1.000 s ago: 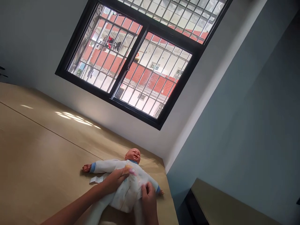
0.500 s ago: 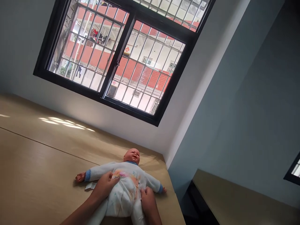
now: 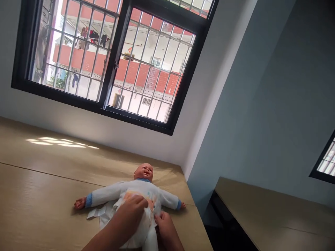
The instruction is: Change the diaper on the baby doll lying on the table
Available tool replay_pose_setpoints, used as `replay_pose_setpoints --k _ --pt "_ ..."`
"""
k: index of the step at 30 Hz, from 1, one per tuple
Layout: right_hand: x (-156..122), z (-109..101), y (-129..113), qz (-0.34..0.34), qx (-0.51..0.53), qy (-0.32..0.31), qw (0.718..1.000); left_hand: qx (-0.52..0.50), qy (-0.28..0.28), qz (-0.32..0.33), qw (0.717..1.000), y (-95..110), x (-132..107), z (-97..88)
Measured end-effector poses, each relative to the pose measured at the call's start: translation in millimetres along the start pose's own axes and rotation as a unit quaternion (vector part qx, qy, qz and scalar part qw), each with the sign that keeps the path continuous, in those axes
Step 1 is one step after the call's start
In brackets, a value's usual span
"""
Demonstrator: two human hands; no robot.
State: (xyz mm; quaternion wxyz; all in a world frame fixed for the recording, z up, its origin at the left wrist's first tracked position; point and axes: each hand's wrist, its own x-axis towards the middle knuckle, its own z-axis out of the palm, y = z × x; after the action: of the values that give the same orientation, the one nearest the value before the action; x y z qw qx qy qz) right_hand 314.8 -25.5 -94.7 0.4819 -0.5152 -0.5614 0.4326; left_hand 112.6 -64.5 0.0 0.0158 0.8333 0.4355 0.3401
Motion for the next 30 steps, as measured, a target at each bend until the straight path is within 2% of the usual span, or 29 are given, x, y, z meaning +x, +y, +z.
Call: replay_pose_setpoints --k 1,3,7,10,15,18,21,26,30 --pt "1 0 1 0.001 0.015 0.016 1.000 -0.020 -0.024 0.034 0.999 7 1 5.5" --pt "3 -3 2 -0.007 0.050 0.057 0.997 -0.018 -0.031 0.078 0.996 13 0 19.7" --pt "5 -18 3 0.012 0.078 0.145 0.986 0.069 -0.009 0.080 0.994 3 -7 43.4" --pt "4 -32 1 0.013 -0.022 0.149 0.989 0.104 -0.014 0.050 0.993 -1 -10 48.1" --pt "2 -35 -12 -0.086 -0.216 0.150 0.961 0.106 -0.036 0.024 0.993 7 -7 45.7" --pt "2 -28 -19 -0.051 -0.301 0.123 0.944 0.104 -0.041 0.025 0.993 10 -6 46.0" --pt "3 -24 -22 -0.011 -0.355 0.123 0.927 0.108 -0.042 0.023 0.993 10 -7 47.3" --pt "1 -23 -21 -0.018 -0.329 0.128 0.935 0.110 -0.039 0.023 0.993 11 -7 47.1" --pt "4 -19 -17 -0.031 -0.190 0.131 0.972 0.118 -0.037 0.024 0.992 13 -7 47.8"
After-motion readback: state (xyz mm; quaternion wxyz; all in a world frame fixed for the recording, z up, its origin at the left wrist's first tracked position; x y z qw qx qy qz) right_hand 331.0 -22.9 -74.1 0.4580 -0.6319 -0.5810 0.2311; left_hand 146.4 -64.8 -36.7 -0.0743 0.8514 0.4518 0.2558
